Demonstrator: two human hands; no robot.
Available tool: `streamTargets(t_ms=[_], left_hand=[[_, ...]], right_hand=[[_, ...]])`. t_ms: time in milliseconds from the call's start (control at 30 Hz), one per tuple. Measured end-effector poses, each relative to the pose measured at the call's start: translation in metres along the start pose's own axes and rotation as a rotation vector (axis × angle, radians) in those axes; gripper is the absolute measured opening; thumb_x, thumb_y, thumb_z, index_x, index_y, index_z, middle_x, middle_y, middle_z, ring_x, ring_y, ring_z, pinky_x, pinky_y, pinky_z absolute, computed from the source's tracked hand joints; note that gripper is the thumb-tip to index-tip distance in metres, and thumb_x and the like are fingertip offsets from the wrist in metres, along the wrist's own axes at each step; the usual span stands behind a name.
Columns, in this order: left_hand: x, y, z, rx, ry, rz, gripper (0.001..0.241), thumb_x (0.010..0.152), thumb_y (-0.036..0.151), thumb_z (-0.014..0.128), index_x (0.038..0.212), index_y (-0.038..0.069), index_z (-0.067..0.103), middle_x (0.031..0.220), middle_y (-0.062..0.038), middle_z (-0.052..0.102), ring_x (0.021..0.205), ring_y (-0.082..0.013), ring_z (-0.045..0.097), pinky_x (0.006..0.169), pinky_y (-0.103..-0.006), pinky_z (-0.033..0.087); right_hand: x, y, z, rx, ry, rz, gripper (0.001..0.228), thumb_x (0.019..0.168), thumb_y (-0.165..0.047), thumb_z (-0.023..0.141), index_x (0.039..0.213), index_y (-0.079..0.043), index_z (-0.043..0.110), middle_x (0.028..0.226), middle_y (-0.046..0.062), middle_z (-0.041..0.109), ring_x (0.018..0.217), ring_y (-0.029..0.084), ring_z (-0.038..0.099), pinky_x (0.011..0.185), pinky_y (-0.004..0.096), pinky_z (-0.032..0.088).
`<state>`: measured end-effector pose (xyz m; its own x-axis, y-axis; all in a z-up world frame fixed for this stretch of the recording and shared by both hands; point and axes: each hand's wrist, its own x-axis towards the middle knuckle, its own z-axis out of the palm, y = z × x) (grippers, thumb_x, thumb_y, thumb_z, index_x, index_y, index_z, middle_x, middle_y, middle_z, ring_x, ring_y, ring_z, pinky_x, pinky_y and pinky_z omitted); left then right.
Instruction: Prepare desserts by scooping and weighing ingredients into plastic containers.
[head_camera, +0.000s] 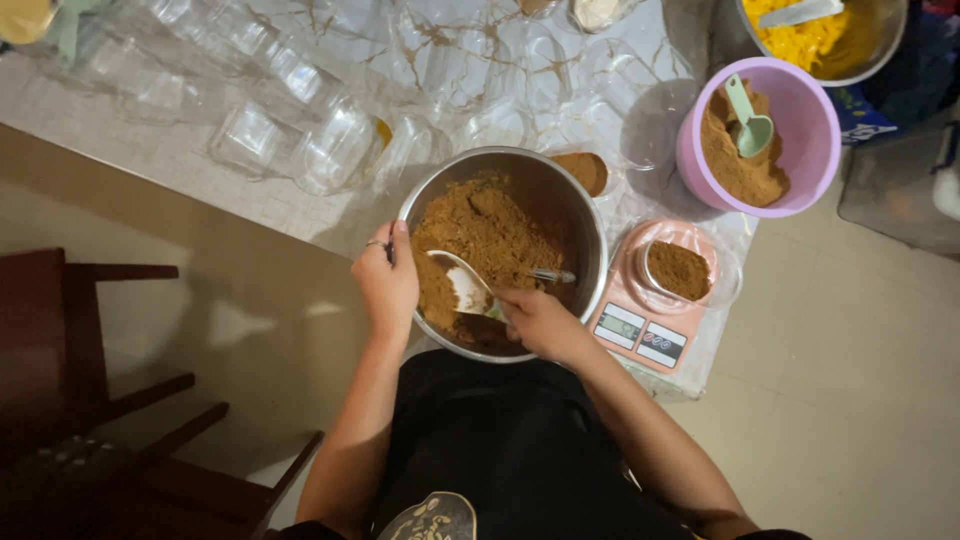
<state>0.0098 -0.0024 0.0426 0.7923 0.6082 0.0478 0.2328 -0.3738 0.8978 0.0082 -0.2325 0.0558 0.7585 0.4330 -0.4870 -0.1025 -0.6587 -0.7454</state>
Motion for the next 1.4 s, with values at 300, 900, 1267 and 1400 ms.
streamTargets(t_ms=[300,900,1267,1400], left_hand=[[0.0,0.008,-0.004,-0.003,-0.031,-0.079,0.03,0.104,0.029,0.062,0.112,0.004,0.075,0.061,-0.009,0.058,0.056,-0.0123,0.05,0.055,-0.0328,0.044],[-0.036,0.059,-0.003,0.34,-0.614,0.876,0.005,0.082,0.015,0.073,0.079,0.011,0.076,0.094,-0.005,0.061,0.099,-0.0262,0.059,0.089,-0.0427,0.045],[-0.043,0.061,0.039,0.707,-0.864,1.119,0.01,0.076,0.016,0.07,0.07,0.014,0.078,0.093,-0.006,0.063,0.101,-0.0273,0.058,0.089,-0.0422,0.044],[-0.028,0.073,0.036,0.535,-0.915,0.993,0.008,0.071,0.02,0.075,0.075,0.013,0.078,0.094,-0.007,0.064,0.099,-0.0253,0.06,0.086,-0.0434,0.045]], right_hand=[[-0.059,-0.046,-0.068,-0.595,0.145,0.056,0.048,0.092,-0.007,0.052,0.136,-0.02,0.065,0.085,0.023,0.072,0.079,0.039,0.07,0.072,0.052,0.054],[-0.096,-0.081,-0.121,-0.697,0.263,-0.005,0.047,0.095,-0.014,0.054,0.14,-0.027,0.061,0.088,0.018,0.072,0.077,0.041,0.07,0.067,0.052,0.054],[-0.115,-0.068,-0.13,-0.316,0.468,0.086,0.036,0.098,-0.021,0.058,0.132,-0.019,0.067,0.092,0.021,0.072,0.082,0.038,0.07,0.074,0.044,0.054],[-0.12,-0.068,-0.131,-0.242,0.499,0.082,0.037,0.099,-0.021,0.059,0.136,-0.021,0.066,0.09,0.022,0.07,0.075,0.037,0.067,0.072,0.041,0.054]])
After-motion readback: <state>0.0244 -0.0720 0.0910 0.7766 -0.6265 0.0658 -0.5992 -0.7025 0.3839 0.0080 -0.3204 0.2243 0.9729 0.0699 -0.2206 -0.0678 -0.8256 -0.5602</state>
